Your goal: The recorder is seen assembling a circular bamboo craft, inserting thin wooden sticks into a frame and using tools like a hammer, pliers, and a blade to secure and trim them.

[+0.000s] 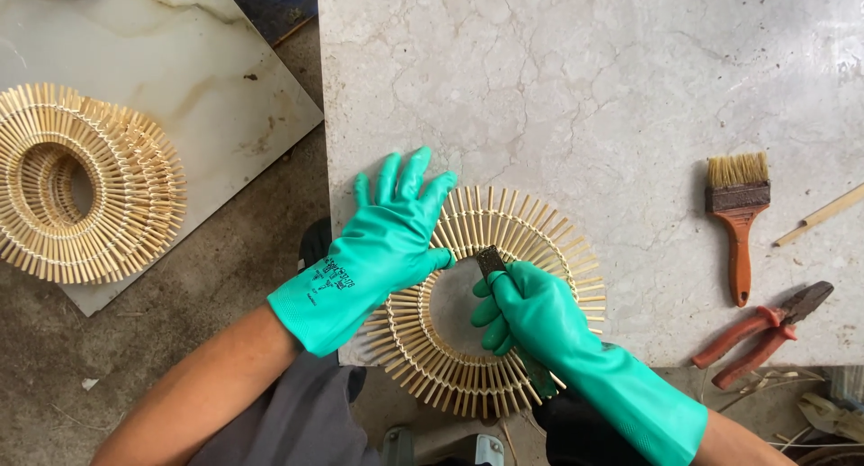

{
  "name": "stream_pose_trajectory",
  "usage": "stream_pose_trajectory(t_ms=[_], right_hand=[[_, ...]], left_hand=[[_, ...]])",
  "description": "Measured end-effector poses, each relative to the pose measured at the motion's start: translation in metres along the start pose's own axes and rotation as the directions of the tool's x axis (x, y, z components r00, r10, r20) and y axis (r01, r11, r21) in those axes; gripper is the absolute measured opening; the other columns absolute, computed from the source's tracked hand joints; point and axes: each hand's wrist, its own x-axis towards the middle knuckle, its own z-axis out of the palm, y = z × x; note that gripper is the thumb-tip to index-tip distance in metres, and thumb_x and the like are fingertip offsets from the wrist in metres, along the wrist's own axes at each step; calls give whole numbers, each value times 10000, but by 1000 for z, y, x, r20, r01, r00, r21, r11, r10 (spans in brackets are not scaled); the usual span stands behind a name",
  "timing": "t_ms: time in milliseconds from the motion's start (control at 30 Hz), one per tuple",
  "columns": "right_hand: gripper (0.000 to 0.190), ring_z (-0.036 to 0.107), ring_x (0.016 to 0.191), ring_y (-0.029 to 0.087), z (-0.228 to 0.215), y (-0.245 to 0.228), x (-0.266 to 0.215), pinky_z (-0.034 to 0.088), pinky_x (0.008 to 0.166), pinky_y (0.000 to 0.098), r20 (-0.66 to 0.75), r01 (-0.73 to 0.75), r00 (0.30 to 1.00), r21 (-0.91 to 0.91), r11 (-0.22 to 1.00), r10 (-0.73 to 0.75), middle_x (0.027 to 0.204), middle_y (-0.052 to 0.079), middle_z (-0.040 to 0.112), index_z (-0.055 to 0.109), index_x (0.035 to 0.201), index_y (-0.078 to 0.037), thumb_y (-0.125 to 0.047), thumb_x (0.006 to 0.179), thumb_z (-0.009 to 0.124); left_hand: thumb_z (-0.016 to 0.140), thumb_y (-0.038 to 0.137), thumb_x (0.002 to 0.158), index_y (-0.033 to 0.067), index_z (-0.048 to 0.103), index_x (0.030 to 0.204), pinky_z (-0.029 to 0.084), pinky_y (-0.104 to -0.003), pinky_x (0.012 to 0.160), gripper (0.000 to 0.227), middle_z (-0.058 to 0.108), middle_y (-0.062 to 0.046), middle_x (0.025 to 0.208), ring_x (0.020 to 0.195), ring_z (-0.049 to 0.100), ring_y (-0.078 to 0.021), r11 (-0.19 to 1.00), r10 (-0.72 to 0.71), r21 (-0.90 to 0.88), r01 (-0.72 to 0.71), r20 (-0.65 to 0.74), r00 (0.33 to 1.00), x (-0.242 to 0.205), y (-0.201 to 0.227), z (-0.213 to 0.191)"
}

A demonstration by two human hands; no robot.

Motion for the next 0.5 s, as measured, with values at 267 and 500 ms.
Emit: stream_pose_trajectory(t_ms=[267,500], right_hand=[[329,663,511,207,2,-5,0,573,484,361,18,-16,1000,-88,996,18,736,140,722,680,1039,9,-245,1036,471],[313,658,502,217,1,6,1,568,475,367,-3,-12,1000,14,1000,12,728,136,716,662,1042,11,-233,1033,467]], left_hand=[[876,446,731,291,310,1542,90,-748,1164,1002,86,-179,1662,1523,49,-491,999,39,-14,-39,-47,998,-5,1,-2],[850,384,784,330,219,1604,77,-780,1135,1036,9,-179,1668,1510,12,-530,1000,-4,23,3,77,997,-5,12,-10]])
